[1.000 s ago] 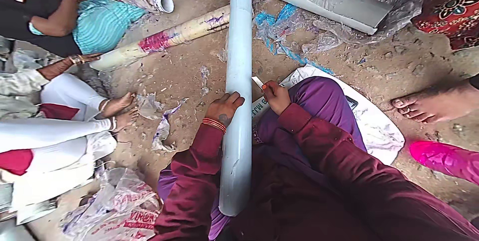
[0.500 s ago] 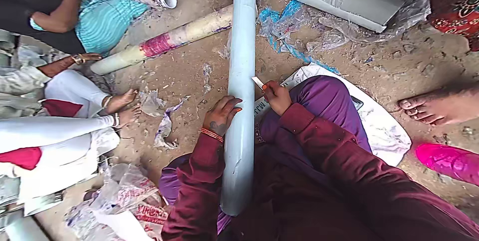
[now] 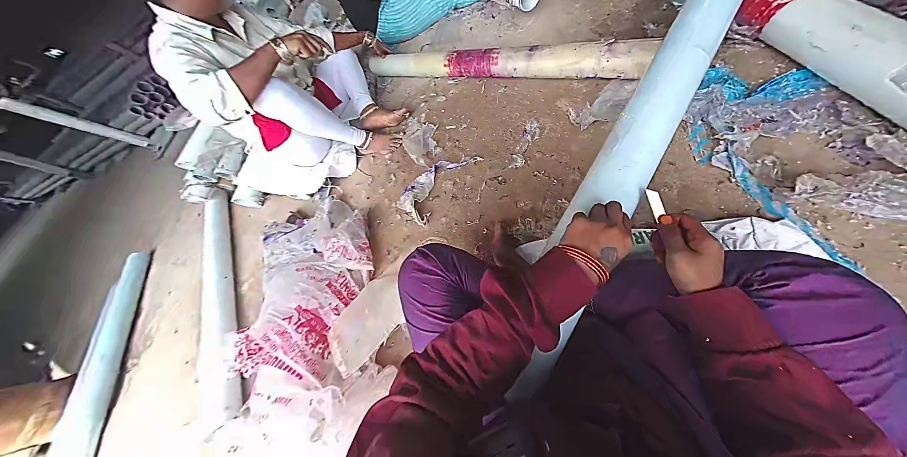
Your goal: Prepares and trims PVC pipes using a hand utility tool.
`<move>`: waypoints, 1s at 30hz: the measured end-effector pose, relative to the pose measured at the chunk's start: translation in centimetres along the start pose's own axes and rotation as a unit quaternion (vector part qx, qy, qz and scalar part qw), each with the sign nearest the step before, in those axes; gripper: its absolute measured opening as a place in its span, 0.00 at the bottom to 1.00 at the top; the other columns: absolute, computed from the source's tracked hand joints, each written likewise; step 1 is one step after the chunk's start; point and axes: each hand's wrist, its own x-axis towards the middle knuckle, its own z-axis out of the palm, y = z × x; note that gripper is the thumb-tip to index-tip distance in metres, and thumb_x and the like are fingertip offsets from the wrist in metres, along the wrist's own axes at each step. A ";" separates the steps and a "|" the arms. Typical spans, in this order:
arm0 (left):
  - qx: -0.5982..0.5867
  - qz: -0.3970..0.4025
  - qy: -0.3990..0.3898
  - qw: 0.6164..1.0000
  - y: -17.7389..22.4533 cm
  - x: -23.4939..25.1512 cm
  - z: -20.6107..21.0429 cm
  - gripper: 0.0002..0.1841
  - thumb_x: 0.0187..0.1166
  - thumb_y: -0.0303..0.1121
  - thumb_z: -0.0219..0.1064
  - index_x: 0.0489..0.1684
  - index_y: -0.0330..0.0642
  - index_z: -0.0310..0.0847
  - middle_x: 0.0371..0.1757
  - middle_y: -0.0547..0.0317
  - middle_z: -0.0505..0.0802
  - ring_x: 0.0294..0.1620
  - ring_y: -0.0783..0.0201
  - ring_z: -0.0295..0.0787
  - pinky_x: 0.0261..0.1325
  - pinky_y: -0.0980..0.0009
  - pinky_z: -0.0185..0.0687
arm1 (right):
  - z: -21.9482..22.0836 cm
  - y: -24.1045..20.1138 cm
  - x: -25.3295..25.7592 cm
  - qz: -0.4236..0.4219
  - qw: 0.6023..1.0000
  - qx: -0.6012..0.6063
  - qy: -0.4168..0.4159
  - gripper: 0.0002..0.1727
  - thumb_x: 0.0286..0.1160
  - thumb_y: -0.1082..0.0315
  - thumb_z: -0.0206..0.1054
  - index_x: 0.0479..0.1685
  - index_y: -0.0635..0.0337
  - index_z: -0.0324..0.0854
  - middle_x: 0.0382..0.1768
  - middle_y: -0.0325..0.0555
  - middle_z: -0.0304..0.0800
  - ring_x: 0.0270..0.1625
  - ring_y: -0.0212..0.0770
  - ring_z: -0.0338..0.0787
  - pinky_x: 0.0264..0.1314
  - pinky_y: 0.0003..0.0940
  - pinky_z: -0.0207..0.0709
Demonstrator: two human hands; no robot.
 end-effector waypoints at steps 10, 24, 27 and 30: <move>-0.172 -0.054 -0.031 0.983 -3.0 -0.6 -0.4 0.20 0.92 0.26 0.47 0.79 0.33 0.71 0.82 0.37 0.76 0.82 0.37 0.73 0.71 0.42 0.76 | 0.2 -2.0 0.4 0.024 0.994 0.104 0.027 0.12 0.90 0.66 0.49 0.45 0.64 0.76 0.18 0.23 0.73 0.14 0.14 0.71 0.17 0.12 0.67; -0.361 -0.075 0.128 0.921 -5.5 -0.3 2.5 0.22 0.91 0.36 0.57 0.52 0.18 0.84 0.56 0.29 0.91 0.60 0.42 0.90 0.68 0.53 0.80 | 1.4 -2.1 3.7 0.048 0.982 0.176 0.053 0.12 0.92 0.69 0.46 0.43 0.62 0.75 0.14 0.21 0.73 0.12 0.15 0.71 0.15 0.11 0.66; -0.417 -0.102 0.176 0.886 -6.2 -0.2 3.1 0.19 0.86 0.35 0.64 0.47 0.19 0.85 0.48 0.31 0.92 0.50 0.46 0.90 0.61 0.57 0.81 | 1.4 -2.9 3.7 0.040 0.980 0.186 0.051 0.12 0.91 0.69 0.47 0.44 0.60 0.75 0.15 0.20 0.75 0.12 0.14 0.72 0.14 0.11 0.67; -0.440 -0.139 0.185 0.868 -7.2 0.0 3.4 0.18 0.83 0.35 0.69 0.47 0.20 0.85 0.49 0.32 0.91 0.50 0.49 0.90 0.61 0.59 0.81 | 1.8 -2.8 3.7 0.039 0.976 0.207 0.049 0.12 0.91 0.70 0.47 0.41 0.59 0.75 0.14 0.20 0.75 0.12 0.14 0.73 0.14 0.11 0.68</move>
